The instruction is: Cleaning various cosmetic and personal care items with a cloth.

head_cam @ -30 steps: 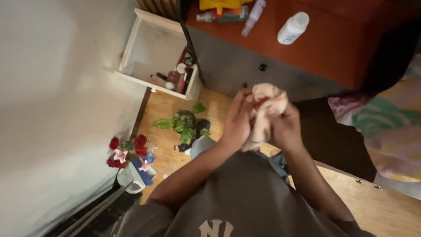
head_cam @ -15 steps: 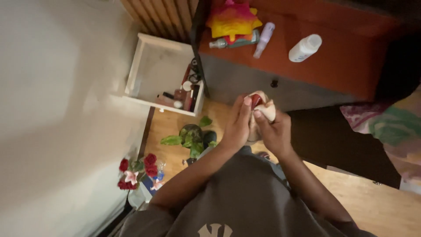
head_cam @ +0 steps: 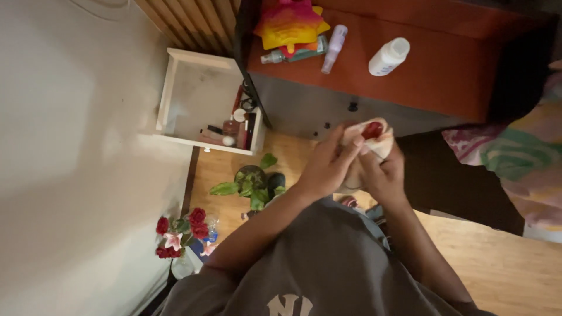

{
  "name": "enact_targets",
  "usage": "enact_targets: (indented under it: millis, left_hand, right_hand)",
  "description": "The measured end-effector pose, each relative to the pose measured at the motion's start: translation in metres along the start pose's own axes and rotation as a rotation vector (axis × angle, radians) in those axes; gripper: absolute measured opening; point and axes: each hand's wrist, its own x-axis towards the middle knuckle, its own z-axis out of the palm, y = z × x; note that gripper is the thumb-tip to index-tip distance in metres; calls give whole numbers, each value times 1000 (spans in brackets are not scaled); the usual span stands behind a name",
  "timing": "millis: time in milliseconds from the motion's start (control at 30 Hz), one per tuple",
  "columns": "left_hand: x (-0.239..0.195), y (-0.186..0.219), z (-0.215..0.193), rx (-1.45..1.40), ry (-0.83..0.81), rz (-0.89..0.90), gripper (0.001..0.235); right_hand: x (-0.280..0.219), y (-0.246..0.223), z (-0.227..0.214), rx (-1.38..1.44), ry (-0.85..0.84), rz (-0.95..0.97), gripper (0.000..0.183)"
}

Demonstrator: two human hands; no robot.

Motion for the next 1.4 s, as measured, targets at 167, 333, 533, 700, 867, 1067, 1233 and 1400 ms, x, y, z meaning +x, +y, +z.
enact_targets:
  millis: [167, 333, 533, 700, 867, 1067, 1233, 1400]
  left_hand:
    - [2, -32, 16, 172, 358, 291, 38]
    - [-2, -31, 40, 162, 425, 288, 28]
    - [-14, -35, 59, 255, 344, 97, 39]
    - [-32, 5, 64, 271, 222, 50, 37]
    - [-41, -4, 77, 38, 333, 93, 34]
    - [-38, -42, 99, -34, 370, 30, 29]
    - [-41, -19, 98, 10, 294, 14, 30]
    - [-47, -19, 92, 61, 416, 172, 30]
  right_hand:
    - [3, -1, -29, 53, -47, -44, 10]
    - [-4, -15, -28, -27, -120, -73, 16]
    - [-19, 28, -65, -131, -185, -102, 35]
    - [-15, 12, -77, -185, -250, -160, 37]
    - [-30, 16, -88, 121, -318, 62, 36]
    - [-29, -13, -83, -12, -182, 36, 17]
    - [-17, -43, -70, 31, -133, 38, 27]
    - [-22, -44, -64, 136, -74, 294, 22]
